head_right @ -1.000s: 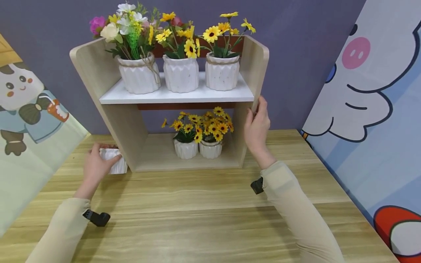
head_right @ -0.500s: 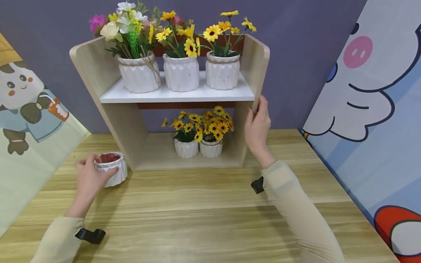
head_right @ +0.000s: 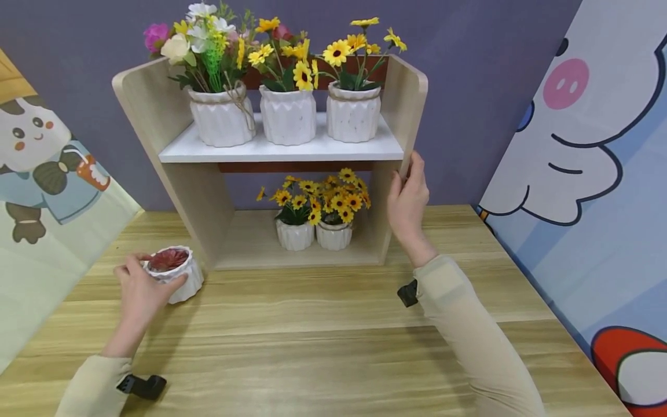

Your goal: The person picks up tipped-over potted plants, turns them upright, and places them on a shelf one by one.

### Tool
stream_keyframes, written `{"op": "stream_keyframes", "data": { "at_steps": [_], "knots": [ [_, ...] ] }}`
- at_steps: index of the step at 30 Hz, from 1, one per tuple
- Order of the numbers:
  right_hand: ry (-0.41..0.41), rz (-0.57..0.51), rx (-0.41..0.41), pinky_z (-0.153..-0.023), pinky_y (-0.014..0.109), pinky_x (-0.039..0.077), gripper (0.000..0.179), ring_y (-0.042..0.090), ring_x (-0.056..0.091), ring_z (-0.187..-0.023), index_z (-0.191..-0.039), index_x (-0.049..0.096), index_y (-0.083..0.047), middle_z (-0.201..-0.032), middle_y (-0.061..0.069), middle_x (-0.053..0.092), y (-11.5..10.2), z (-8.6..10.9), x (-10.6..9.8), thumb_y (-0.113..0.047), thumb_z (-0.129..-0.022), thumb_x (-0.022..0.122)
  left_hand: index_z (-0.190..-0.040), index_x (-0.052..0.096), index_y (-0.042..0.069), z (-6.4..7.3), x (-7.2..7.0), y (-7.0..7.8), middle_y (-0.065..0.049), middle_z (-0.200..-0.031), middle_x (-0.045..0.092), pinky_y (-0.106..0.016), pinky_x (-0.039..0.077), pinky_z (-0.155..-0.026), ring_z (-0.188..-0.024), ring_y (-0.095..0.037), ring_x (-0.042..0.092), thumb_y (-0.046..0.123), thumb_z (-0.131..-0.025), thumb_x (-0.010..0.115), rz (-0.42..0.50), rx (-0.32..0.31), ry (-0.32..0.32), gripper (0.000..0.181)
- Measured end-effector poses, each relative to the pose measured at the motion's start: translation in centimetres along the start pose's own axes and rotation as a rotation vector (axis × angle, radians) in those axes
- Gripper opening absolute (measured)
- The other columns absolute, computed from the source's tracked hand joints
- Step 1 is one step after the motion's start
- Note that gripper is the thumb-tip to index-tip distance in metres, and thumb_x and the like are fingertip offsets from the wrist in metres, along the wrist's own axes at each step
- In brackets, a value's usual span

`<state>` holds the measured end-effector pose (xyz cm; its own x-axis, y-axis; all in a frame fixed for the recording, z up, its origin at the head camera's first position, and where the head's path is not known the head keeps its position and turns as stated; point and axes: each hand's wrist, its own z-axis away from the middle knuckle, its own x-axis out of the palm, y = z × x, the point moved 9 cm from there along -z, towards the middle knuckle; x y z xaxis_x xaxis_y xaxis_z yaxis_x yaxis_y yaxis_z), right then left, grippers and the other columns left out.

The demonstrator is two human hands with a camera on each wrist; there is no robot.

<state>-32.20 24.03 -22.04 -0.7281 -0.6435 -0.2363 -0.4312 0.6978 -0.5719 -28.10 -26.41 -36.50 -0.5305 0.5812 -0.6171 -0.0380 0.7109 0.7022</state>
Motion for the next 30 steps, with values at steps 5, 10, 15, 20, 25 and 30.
{"op": "stream_keyframes", "data": {
  "at_steps": [5,10,15,20,25,30],
  "knots": [
    [-0.011,-0.009,0.013,-0.076,0.04,0.051,0.038,0.03,0.06,-0.091,-0.128,0.039,-0.009,-0.11,0.02,0.058,0.3,0.1,0.1,-0.013,-0.092,0.049,-0.125,0.03,-0.002,0.5,0.2,-0.3,-0.031,-0.116,0.023,-0.058,0.037,-0.081,-0.096,-0.045,0.036,0.016,-0.066,0.077,0.005,-0.007,-0.014,0.077],
    [-0.014,-0.008,0.023,-0.077,0.039,0.05,0.038,0.028,0.06,-0.093,-0.129,0.039,-0.01,-0.113,0.018,0.058,0.4,0.1,0.0,-0.015,-0.093,0.049,-0.128,0.03,-0.001,0.6,0.3,-0.2,-0.032,-0.117,0.022,-0.059,0.037,-0.082,-0.097,-0.047,0.037,0.016,-0.065,0.078,0.006,0.001,-0.017,0.081],
    [-0.008,-0.007,0.015,-0.077,0.04,0.051,0.038,0.028,0.06,-0.092,-0.129,0.039,-0.01,-0.112,0.019,0.058,0.4,0.0,0.0,-0.013,-0.092,0.05,-0.129,0.03,-0.003,0.3,0.2,-0.1,-0.033,-0.118,0.021,-0.059,0.037,-0.082,-0.096,-0.047,0.037,0.02,-0.067,0.078,-0.002,-0.012,-0.042,0.082],
    [-0.001,-0.005,0.014,-0.077,0.04,0.05,0.038,0.028,0.06,-0.092,-0.128,0.04,-0.01,-0.111,0.02,0.058,0.4,0.0,-0.1,-0.011,-0.092,0.05,-0.127,0.034,-0.008,-0.2,0.3,0.2,-0.033,-0.122,0.024,-0.057,0.035,-0.087,-0.103,-0.047,0.036,0.028,-0.067,0.078,-0.026,-0.016,-0.059,0.082],
    [-0.016,-0.004,0.017,-0.077,0.04,0.051,0.038,0.029,0.06,-0.093,-0.129,0.038,-0.011,-0.112,0.019,0.057,0.4,0.0,0.0,-0.014,-0.092,0.049,-0.127,0.035,-0.012,-0.5,0.9,0.4,-0.035,-0.126,0.028,-0.057,0.031,-0.092,-0.112,-0.049,0.034,0.028,-0.068,0.077,-0.048,-0.007,-0.09,0.084],
    [-0.019,0.0,0.019,-0.077,0.039,0.051,0.038,0.029,0.06,-0.092,-0.129,0.039,-0.011,-0.111,0.018,0.058,0.3,0.0,0.1,-0.016,-0.093,0.048,-0.129,0.035,-0.012,-0.7,1.2,0.2,-0.035,-0.125,0.033,-0.057,0.031,-0.091,-0.111,-0.049,0.036,0.028,-0.068,0.076,-0.066,-0.011,-0.098,0.083]
  ]
}}
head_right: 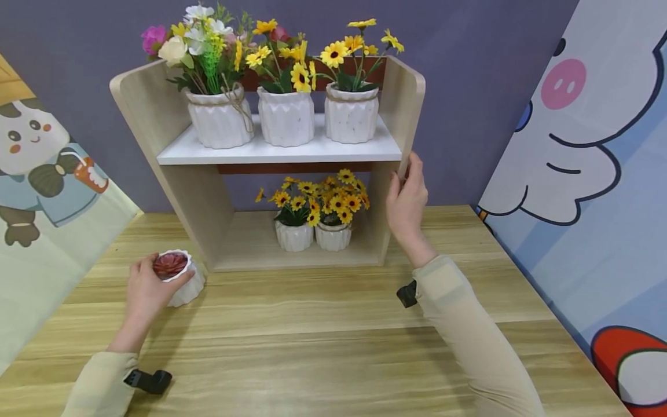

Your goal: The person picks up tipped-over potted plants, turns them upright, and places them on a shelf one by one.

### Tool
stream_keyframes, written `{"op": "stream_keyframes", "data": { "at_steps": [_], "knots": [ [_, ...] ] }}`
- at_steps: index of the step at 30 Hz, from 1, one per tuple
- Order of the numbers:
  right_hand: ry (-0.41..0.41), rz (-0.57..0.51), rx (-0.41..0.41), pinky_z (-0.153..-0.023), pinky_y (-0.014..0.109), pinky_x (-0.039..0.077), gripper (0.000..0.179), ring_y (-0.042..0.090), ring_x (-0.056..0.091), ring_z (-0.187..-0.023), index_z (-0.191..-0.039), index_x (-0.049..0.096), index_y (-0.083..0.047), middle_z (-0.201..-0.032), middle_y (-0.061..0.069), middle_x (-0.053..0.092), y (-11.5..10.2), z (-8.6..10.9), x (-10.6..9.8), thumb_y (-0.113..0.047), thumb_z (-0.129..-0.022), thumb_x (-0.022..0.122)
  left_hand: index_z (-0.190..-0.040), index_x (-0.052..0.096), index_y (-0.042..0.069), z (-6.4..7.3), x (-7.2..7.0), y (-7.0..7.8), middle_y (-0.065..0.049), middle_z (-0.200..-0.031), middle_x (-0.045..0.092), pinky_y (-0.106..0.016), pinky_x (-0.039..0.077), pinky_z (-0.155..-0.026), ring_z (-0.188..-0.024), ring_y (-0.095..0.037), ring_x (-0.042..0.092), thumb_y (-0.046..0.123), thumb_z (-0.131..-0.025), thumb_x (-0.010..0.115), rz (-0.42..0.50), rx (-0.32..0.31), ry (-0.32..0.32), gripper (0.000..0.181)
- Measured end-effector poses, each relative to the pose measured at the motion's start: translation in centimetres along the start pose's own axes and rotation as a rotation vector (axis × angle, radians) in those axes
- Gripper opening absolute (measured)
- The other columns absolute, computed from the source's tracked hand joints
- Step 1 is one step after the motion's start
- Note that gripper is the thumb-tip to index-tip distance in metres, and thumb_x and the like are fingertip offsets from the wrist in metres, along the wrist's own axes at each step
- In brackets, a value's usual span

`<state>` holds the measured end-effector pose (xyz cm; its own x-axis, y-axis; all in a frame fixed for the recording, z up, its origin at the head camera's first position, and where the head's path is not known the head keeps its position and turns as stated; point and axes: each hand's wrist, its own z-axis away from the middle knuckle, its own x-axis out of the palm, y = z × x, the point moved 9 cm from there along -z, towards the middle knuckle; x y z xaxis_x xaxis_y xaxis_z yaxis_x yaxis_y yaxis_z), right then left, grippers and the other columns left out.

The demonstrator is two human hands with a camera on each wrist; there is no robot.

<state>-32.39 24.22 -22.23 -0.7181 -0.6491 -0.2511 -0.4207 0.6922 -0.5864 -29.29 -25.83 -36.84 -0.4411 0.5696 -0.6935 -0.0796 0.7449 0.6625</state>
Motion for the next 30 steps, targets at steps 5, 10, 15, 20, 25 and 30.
{"op": "stream_keyframes", "data": {
  "at_steps": [5,10,15,20,25,30],
  "knots": [
    [0.008,-0.009,-0.007,-0.077,0.039,0.051,0.038,0.029,0.06,-0.092,-0.129,0.039,-0.01,-0.111,0.019,0.058,-0.15,-0.04,-0.05,-0.015,-0.093,0.049,-0.128,0.037,-0.011,-0.02,-0.09,0.04,-0.034,-0.123,0.035,-0.056,0.032,-0.09,-0.11,-0.048,0.038,0.026,-0.068,0.076,0.005,-0.005,0.005,0.081],
    [0.007,-0.011,-0.016,-0.077,0.04,0.051,0.038,0.029,0.06,-0.093,-0.129,0.039,-0.01,-0.112,0.019,0.058,-0.23,-0.08,-0.03,-0.015,-0.093,0.048,-0.128,0.039,-0.01,-0.02,-0.16,0.01,-0.033,-0.122,0.036,-0.056,0.033,-0.089,-0.109,-0.046,0.038,0.027,-0.067,0.077,0.008,-0.011,0.004,0.081],
    [0.024,-0.012,-0.018,-0.077,0.039,0.051,0.038,0.028,0.06,-0.092,-0.128,0.04,-0.009,-0.112,0.019,0.058,-0.19,-0.05,-0.22,-0.014,-0.092,0.049,-0.128,0.041,-0.007,-0.11,0.0,0.05,-0.031,-0.121,0.037,-0.054,0.034,-0.087,-0.109,-0.044,0.039,0.032,-0.068,0.076,-0.012,-0.014,-0.016,0.08],
    [0.038,0.01,-0.039,-0.073,0.042,0.051,0.037,0.031,0.062,-0.087,-0.128,0.04,-0.01,-0.107,0.021,0.059,-0.3,0.06,-0.26,-0.014,-0.092,0.049,-0.128,0.041,-0.008,0.1,-0.07,0.13,-0.031,-0.122,0.036,-0.054,0.033,-0.089,-0.109,-0.045,0.038,0.032,-0.068,0.076,-0.016,-0.021,-0.029,0.08],
    [0.053,0.012,-0.047,-0.072,0.042,0.051,0.037,0.031,0.062,-0.087,-0.127,0.041,-0.009,-0.105,0.021,0.06,-0.35,0.08,-0.34,-0.013,-0.092,0.049,-0.129,0.041,-0.007,0.37,-0.15,0.45,-0.03,-0.121,0.037,-0.054,0.034,-0.088,-0.108,-0.044,0.039,0.036,-0.067,0.076,-0.021,-0.017,-0.051,0.083],
    [0.049,0.011,-0.046,-0.073,0.042,0.051,0.037,0.031,0.061,-0.087,-0.127,0.041,-0.009,-0.104,0.021,0.059,-0.37,0.02,-0.32,-0.013,-0.091,0.05,-0.128,0.042,-0.006,0.7,-0.06,0.97,-0.031,-0.12,0.037,-0.055,0.036,-0.086,-0.107,-0.044,0.04,0.04,-0.067,0.076,-0.032,0.0,-0.085,0.084]
  ]
}}
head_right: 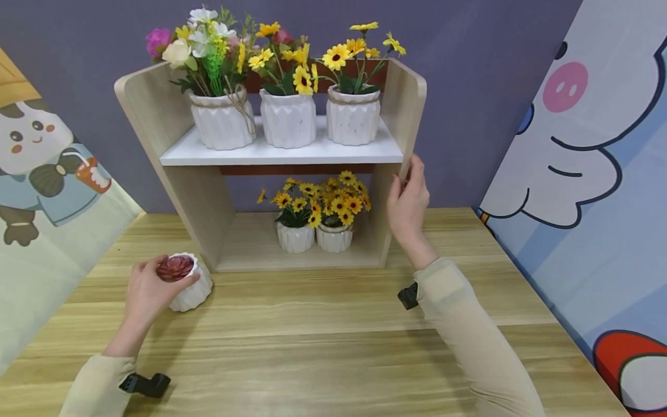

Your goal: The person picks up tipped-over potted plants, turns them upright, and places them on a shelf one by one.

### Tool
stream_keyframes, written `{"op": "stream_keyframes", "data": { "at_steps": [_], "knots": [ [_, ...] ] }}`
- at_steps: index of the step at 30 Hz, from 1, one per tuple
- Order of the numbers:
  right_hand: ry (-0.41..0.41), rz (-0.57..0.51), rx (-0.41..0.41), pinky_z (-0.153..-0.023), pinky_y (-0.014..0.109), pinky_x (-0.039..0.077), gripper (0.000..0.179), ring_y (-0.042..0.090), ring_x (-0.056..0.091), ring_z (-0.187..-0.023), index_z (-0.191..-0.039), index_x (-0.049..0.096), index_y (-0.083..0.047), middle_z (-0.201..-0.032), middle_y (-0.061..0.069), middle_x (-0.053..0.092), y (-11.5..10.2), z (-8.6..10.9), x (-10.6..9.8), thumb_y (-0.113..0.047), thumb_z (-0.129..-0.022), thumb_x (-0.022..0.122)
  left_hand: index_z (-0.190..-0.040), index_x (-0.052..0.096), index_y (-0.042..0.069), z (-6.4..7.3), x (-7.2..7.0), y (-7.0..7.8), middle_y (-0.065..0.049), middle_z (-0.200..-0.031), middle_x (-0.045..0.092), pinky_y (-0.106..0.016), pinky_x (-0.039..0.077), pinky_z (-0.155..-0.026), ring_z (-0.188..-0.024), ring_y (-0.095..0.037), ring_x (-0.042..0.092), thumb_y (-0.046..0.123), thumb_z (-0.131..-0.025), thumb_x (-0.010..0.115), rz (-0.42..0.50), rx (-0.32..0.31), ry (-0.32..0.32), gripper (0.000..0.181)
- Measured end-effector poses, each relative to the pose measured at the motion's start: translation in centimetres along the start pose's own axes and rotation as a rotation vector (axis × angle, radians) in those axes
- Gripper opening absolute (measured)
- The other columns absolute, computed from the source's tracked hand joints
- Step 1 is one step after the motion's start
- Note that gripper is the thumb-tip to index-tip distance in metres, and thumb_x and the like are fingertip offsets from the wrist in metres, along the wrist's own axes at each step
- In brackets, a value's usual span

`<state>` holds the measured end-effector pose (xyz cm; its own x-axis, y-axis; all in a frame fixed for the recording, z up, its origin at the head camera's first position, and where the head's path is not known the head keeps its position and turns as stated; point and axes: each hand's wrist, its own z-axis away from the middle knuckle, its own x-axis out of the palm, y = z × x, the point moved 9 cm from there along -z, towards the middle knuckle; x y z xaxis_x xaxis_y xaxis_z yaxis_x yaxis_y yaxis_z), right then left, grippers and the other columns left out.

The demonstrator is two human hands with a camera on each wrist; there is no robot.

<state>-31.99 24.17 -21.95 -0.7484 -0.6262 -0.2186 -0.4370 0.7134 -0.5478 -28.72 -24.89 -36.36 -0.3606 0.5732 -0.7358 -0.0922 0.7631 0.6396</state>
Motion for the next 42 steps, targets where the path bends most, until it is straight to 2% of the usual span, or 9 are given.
{"op": "stream_keyframes", "data": {
  "at_steps": [12,17,23,29,37,42],
  "knots": [
    [-0.005,-0.008,0.004,-0.073,0.041,0.051,0.037,0.03,0.061,-0.088,-0.127,0.041,-0.009,-0.108,0.02,0.06,0.1,0.0,0.1,-0.012,-0.091,0.05,-0.127,0.043,-0.005,1.2,1.3,2.9,-0.03,-0.12,0.038,-0.055,0.038,-0.085,-0.106,-0.044,0.043,0.053,-0.063,0.075,-0.011,0.061,-0.11,0.092],
    [-0.006,-0.007,0.007,-0.074,0.04,0.051,0.038,0.029,0.062,-0.089,-0.127,0.041,-0.009,-0.11,0.019,0.06,0.2,-0.1,0.1,-0.013,-0.091,0.05,-0.125,0.046,-0.004,1.5,2.0,4.4,-0.028,-0.118,0.043,-0.054,0.04,-0.083,-0.104,-0.043,0.047,0.053,-0.063,0.075,-0.038,0.126,-0.132,0.089],
    [-0.006,-0.002,0.01,-0.074,0.04,0.051,0.038,0.029,0.062,-0.09,-0.127,0.041,-0.01,-0.109,0.019,0.059,0.2,-0.1,0.0,-0.014,-0.091,0.05,-0.124,0.049,-0.001,1.7,3.8,6.5,-0.026,-0.118,0.047,-0.053,0.042,-0.083,-0.103,-0.042,0.05,0.051,-0.063,0.075,-0.042,0.193,-0.17,0.085],
    [-0.017,0.002,0.015,-0.074,0.039,0.052,0.038,0.03,0.062,-0.088,-0.128,0.041,-0.01,-0.109,0.019,0.059,0.2,0.0,0.1,-0.015,-0.091,0.05,-0.126,0.048,-0.001,1.4,5.6,8.2,-0.024,-0.121,0.047,-0.051,0.042,-0.086,-0.106,-0.039,0.05,0.048,-0.063,0.076,0.004,0.212,-0.206,0.085],
    [-0.012,0.003,0.019,-0.074,0.039,0.051,0.038,0.03,0.062,-0.088,-0.128,0.041,-0.011,-0.109,0.019,0.06,0.3,0.0,0.1,-0.014,-0.091,0.05,-0.124,0.05,-0.001,0.4,6.4,10.0,-0.023,-0.121,0.046,-0.05,0.043,-0.085,-0.106,-0.036,0.049,0.044,-0.063,0.077,0.041,0.239,-0.167,0.081],
    [-0.006,0.004,0.012,-0.074,0.04,0.051,0.038,0.03,0.062,-0.087,-0.128,0.041,-0.01,-0.109,0.019,0.06,0.3,0.0,0.1,-0.014,-0.091,0.05,-0.125,0.049,-0.001,-0.5,7.1,10.5,-0.025,-0.122,0.045,-0.051,0.043,-0.086,-0.106,-0.038,0.049,0.042,-0.064,0.078,0.046,0.231,-0.176,0.08]
  ]
}}
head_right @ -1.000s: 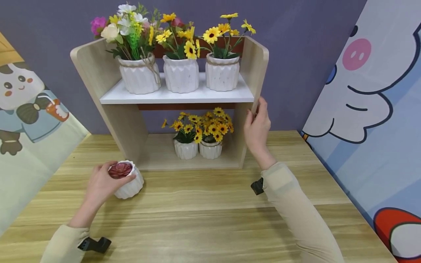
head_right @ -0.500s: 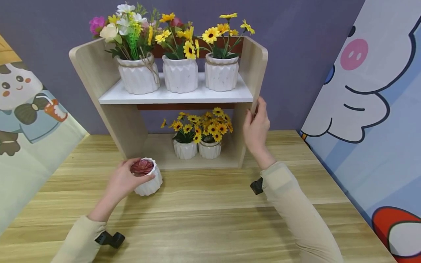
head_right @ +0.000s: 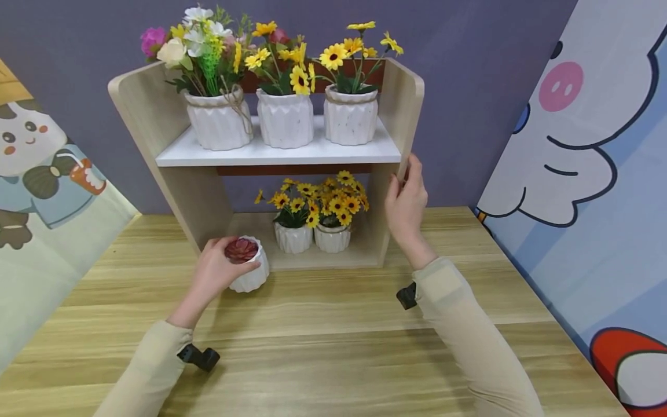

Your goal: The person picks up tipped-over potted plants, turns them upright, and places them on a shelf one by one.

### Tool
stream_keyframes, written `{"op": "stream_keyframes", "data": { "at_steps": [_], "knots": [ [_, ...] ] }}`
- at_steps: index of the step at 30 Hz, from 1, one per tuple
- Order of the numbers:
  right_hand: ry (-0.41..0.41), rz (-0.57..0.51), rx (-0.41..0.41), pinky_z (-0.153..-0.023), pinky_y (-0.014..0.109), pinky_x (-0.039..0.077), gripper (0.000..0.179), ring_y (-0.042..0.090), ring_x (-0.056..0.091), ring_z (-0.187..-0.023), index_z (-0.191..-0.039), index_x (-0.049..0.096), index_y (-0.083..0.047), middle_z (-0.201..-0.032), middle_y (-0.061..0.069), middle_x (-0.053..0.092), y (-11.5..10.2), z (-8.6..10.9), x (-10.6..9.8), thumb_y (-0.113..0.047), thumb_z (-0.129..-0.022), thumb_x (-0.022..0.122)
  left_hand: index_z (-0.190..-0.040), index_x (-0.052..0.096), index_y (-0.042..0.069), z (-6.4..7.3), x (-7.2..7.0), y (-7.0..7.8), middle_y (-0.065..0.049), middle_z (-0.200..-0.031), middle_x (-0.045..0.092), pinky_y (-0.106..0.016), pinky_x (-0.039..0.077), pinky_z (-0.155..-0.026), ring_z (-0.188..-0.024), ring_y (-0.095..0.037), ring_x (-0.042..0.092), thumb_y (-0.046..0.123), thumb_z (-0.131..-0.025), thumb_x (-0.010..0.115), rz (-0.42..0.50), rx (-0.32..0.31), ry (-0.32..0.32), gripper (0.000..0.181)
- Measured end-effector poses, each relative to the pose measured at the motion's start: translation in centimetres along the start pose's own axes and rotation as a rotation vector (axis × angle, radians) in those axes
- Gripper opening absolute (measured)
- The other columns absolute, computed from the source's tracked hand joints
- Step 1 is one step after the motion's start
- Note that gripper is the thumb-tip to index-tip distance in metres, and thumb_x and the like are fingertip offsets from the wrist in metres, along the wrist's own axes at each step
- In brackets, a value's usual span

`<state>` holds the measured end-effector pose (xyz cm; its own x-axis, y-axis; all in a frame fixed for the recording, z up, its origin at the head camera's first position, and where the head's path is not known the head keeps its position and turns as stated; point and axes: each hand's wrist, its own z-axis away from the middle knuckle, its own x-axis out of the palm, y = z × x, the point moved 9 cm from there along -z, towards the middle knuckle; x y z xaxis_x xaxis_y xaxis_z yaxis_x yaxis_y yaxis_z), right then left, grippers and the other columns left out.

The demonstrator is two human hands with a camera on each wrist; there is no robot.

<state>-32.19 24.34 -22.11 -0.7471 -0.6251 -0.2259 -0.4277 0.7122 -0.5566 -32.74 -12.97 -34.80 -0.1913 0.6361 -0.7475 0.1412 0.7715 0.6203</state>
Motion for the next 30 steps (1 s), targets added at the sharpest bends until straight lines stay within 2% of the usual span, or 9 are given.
{"op": "stream_keyframes", "data": {
  "at_steps": [5,12,21,30],
  "knots": [
    [-0.002,0.001,0.005,-0.074,0.04,0.051,0.038,0.03,0.062,-0.088,-0.128,0.041,-0.01,-0.109,0.019,0.06,-0.1,0.0,0.0,-0.013,-0.091,0.05,-0.123,0.05,0.001,-0.9,0.8,-0.2,-0.024,-0.122,0.045,-0.053,0.042,-0.085,-0.106,-0.039,0.048,0.042,-0.065,0.077,0.014,-0.013,-0.014,0.077],
    [-0.002,-0.002,0.005,-0.075,0.039,0.051,0.038,0.03,0.061,-0.089,-0.127,0.041,-0.01,-0.109,0.019,0.06,-0.1,0.1,0.0,-0.014,-0.091,0.05,-0.119,0.053,0.001,-2.2,1.5,-0.3,-0.025,-0.122,0.045,-0.054,0.039,-0.087,-0.11,-0.04,0.045,0.039,-0.064,0.078,0.022,-0.018,0.006,0.07],
    [0.003,-0.008,0.007,-0.075,0.04,0.051,0.038,0.03,0.061,-0.089,-0.128,0.041,-0.01,-0.108,0.02,0.059,-0.1,0.2,0.0,-0.013,-0.091,0.051,-0.124,0.049,0.003,-4.2,2.2,-0.6,-0.026,-0.126,0.042,-0.054,0.039,-0.088,-0.112,-0.043,0.043,0.035,-0.068,0.076,0.027,-0.037,0.026,0.071],
    [0.011,-0.007,0.006,-0.074,0.04,0.051,0.038,0.03,0.061,-0.087,-0.128,0.041,-0.009,-0.106,0.02,0.06,0.0,0.0,0.1,-0.011,-0.091,0.05,-0.127,0.044,0.002,-5.8,2.6,-0.8,-0.028,-0.135,0.031,-0.052,0.038,-0.091,-0.114,-0.044,0.041,0.034,-0.07,0.075,0.052,-0.03,0.043,0.072]
  ]
}}
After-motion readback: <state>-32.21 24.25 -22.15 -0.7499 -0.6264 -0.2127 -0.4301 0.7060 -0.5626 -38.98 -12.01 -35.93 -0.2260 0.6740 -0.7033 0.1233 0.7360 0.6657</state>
